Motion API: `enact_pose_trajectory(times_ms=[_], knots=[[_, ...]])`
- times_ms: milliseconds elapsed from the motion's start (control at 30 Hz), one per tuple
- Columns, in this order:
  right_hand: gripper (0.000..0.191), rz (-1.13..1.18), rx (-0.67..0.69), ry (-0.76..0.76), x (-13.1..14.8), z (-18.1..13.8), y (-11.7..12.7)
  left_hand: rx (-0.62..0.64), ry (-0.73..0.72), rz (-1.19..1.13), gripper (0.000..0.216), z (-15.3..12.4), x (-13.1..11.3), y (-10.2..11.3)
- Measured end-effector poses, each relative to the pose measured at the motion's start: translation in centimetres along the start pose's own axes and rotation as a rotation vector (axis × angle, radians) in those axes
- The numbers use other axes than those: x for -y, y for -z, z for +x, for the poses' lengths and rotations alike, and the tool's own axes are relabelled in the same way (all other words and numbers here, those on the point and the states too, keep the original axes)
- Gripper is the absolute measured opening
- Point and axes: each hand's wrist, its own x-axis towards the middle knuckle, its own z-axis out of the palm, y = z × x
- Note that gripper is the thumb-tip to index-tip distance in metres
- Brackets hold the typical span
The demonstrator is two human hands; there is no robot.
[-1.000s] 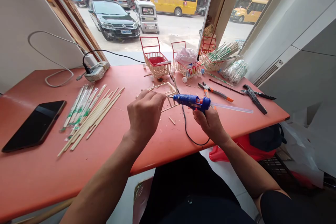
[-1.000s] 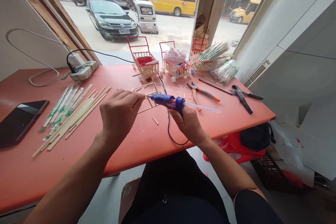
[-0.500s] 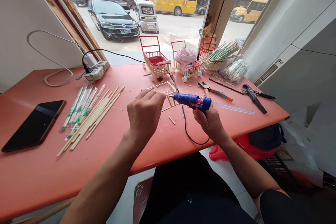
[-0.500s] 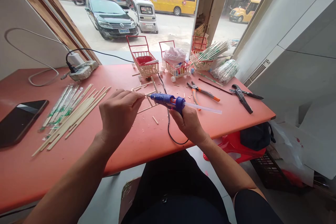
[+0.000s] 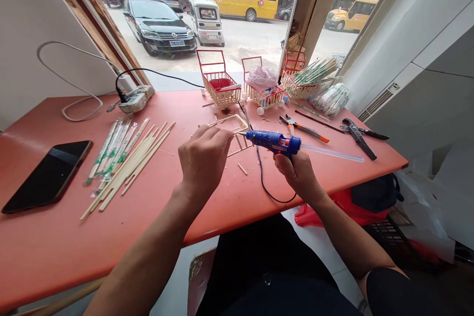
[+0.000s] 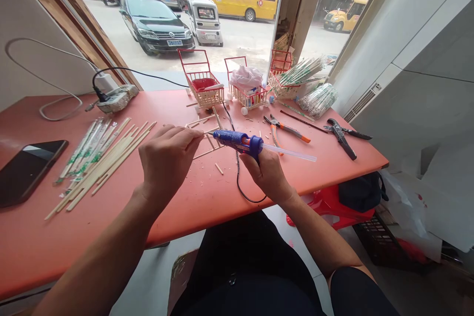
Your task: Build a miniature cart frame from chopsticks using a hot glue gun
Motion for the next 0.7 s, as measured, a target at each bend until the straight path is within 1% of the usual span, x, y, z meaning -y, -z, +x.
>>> enact_pose_trajectory(times_ms=[133, 233, 467, 700], knots=[[0.059, -0.025, 0.011, 0.011, 0.01, -0.09, -0.1, -0.005, -0.011, 0.021, 0.031, -0.02, 0.01, -0.06], [0.059, -0.02, -0.006, 0.012, -0.03, 0.01, -0.16, -0.014, -0.021, 0.032, 0.031, -0.02, 0.01, -0.05], [0.06, -0.034, 0.005, 0.023, -0.15, 0.13, -0.01, 0.008, -0.005, 0.006, 0.031, 0.03, 0.04, 0.01], [0.055, -0.049, 0.011, 0.036, -0.13, 0.14, -0.07, 0.003, -0.01, 0.031, 0.031, -0.05, -0.03, -0.1]])
